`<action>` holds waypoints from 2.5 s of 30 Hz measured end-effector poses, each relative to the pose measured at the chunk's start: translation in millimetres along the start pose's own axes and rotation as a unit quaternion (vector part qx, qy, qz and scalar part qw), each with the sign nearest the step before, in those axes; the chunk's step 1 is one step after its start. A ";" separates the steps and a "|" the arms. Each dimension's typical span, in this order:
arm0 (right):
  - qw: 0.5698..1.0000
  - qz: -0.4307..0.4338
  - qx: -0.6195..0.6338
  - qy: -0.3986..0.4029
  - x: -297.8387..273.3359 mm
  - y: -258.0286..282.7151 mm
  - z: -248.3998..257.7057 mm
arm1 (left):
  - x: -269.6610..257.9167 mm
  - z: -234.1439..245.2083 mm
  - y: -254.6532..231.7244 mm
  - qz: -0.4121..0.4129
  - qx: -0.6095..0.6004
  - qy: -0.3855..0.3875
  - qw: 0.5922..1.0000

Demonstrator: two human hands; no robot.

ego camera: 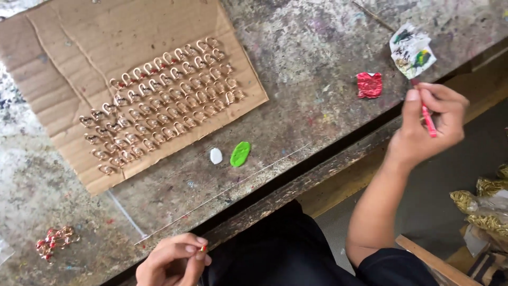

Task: Applying red paint to small jewelry findings using a fine-tipped brush at a workbench.

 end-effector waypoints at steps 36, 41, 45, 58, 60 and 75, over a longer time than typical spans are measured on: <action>0.827 0.058 0.323 0.456 -49.6 286.4 -146.4 | 10.2 64.5 0.7 -0.055 -0.048 0.020 0.997; 0.837 0.081 0.302 0.450 -55.0 278.1 -150.6 | 13.2 66.2 3.9 -0.051 -0.050 0.035 0.997; 0.826 0.100 0.283 0.478 -52.9 275.9 -149.4 | 14.6 65.4 6.1 -0.054 -0.058 0.037 0.996; 0.787 0.130 0.287 0.531 -45.1 272.3 -151.4 | 15.3 64.5 11.8 -0.053 -0.051 0.041 0.996; 0.785 0.131 0.294 0.529 -45.5 271.8 -151.8 | 16.1 64.3 11.5 -0.057 -0.053 0.037 0.996; 0.778 0.141 0.306 0.530 -45.4 268.9 -153.5 | 17.1 62.0 13.6 -0.052 -0.045 0.034 0.997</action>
Point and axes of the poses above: each hand's wrist, its own x-axis towards the middle knuckle, its own z-axis out of the back of the hand, y = z × x, the point moved 3 cm from there along x, towards the middle knuckle, and after that the axes turned 15 degrees about y, right-handed, at the moved point
